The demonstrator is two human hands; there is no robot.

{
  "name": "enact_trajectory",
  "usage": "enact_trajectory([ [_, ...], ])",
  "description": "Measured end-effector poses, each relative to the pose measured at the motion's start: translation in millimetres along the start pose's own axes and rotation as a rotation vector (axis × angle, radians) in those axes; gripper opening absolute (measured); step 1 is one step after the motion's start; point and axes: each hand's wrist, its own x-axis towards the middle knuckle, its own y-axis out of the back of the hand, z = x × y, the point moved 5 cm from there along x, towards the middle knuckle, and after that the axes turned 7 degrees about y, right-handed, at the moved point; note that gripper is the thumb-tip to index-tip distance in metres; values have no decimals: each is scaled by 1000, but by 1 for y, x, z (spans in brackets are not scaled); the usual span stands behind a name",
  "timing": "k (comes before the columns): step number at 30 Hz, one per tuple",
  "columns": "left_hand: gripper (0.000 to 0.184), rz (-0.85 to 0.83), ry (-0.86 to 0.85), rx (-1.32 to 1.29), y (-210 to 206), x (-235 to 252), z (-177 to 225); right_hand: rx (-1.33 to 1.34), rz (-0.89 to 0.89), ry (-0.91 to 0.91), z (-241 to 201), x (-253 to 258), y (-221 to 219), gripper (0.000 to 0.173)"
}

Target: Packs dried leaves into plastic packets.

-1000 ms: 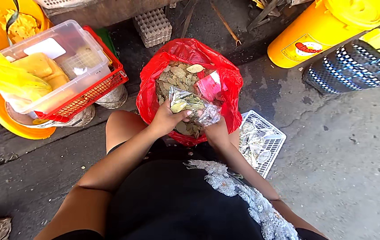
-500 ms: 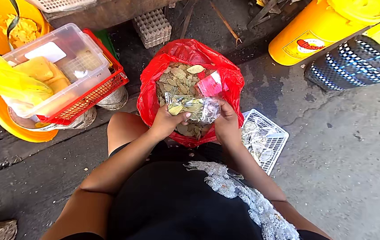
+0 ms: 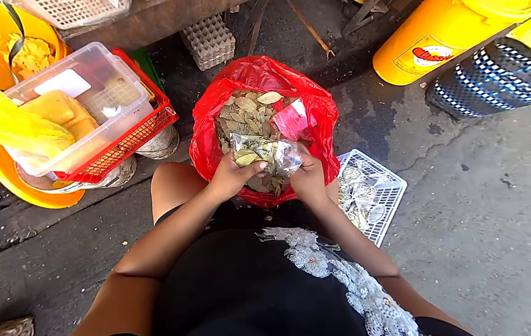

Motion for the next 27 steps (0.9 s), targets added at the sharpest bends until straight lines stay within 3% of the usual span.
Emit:
enact_trajectory([
  [3,36,30,-10,-10,3,-2,1,-195,-156,-18,-5,9,11,25],
  [7,36,130,-43,-14,7,2,-1,-257,-277,-59,-11,6,11,17],
  [11,39,21,-15,-31,2,2,-2,-238,-238,-85,-13,4,8,15],
  [15,42,-60,11,25,-7,0,-3,-276,-308,-148,-11,-8,-12,46],
  [20,28,90,11,-18,5,3,-8,-231,-366,-144,-13,0,8,22],
  [23,35,159,6,-117,17,-4,-8,-67,-320,-102,-23,3,15,21],
  [25,44,98,-27,-169,12,-1,-9,53,-240,-48,-33,4,22,43],
  [27,45,4,-63,-261,6,4,-11,99,-225,-24,-39,4,18,89],
])
